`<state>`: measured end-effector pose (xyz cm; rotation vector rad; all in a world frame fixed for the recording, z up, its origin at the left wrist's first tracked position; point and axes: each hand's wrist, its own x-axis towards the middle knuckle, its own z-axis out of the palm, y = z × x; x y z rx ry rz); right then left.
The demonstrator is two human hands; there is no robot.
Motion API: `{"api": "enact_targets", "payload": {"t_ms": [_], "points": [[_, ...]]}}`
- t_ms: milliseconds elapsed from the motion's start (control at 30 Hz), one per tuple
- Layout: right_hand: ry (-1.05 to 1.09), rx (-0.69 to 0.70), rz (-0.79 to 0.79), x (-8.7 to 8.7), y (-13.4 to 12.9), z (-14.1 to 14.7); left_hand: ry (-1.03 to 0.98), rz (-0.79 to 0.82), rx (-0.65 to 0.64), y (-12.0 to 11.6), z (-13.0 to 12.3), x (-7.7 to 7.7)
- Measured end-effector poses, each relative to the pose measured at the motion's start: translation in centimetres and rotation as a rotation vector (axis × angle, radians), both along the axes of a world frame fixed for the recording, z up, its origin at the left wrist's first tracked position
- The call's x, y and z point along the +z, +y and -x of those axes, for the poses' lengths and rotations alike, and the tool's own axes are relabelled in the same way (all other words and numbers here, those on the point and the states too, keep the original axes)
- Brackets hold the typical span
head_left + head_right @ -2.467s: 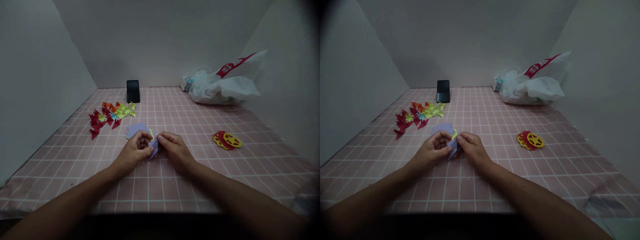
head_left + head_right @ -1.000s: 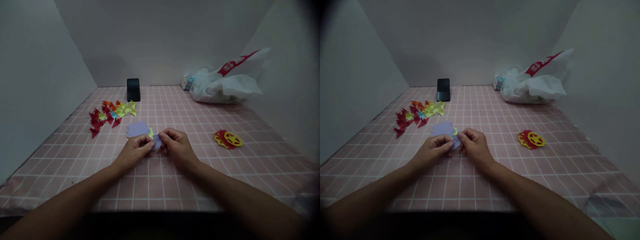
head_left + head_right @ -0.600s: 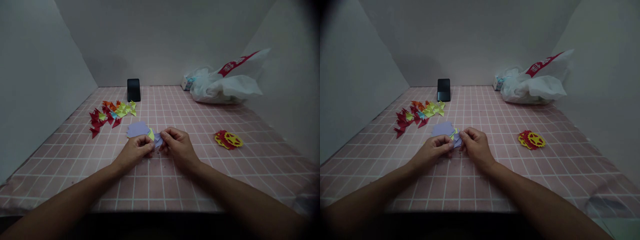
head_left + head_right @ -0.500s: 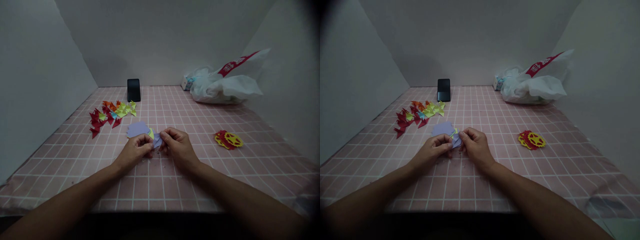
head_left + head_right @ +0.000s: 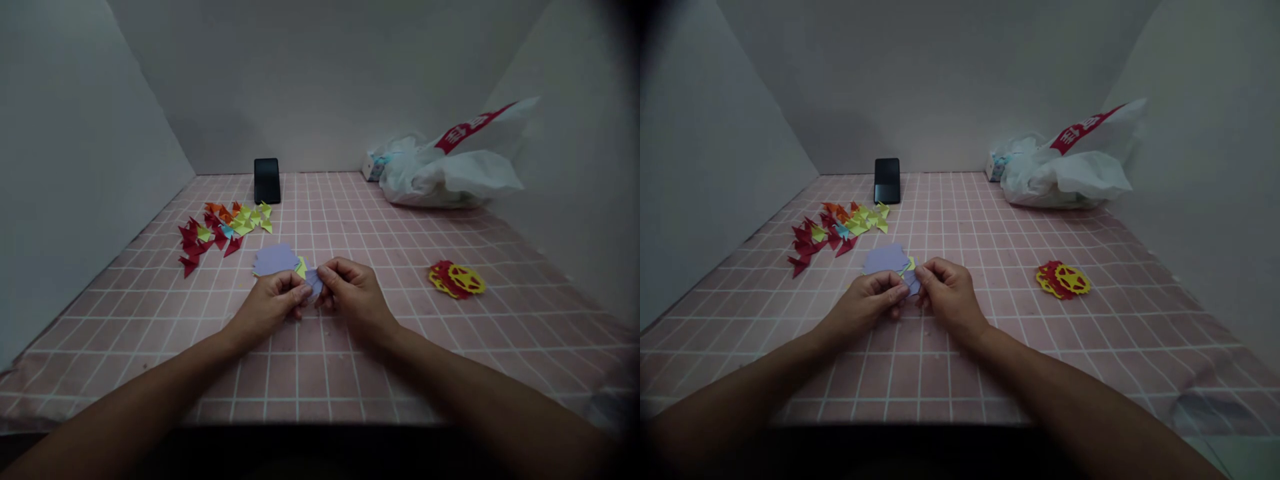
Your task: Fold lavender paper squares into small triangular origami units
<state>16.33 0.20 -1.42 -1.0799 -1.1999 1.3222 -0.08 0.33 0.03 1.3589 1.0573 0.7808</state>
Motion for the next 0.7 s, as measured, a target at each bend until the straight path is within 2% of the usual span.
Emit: {"api": "enact_targets", "payload": {"t_ms": [367,533,700], "points": [[0.044,-0.018,0.017,-0.19,0.21,-0.11,-0.006,-0.007,0.004,0.02,0.15,-0.16],[0.065,0.006,0.013,0.07,0.19,-0.24,0.047,-0.124,0.072,-0.12,0.21,-0.08],[0.077,0.124,0.048,0.39,0.19,-0.21,0.178,-0.250,0.092,-0.16,0.33,0.00]]}}
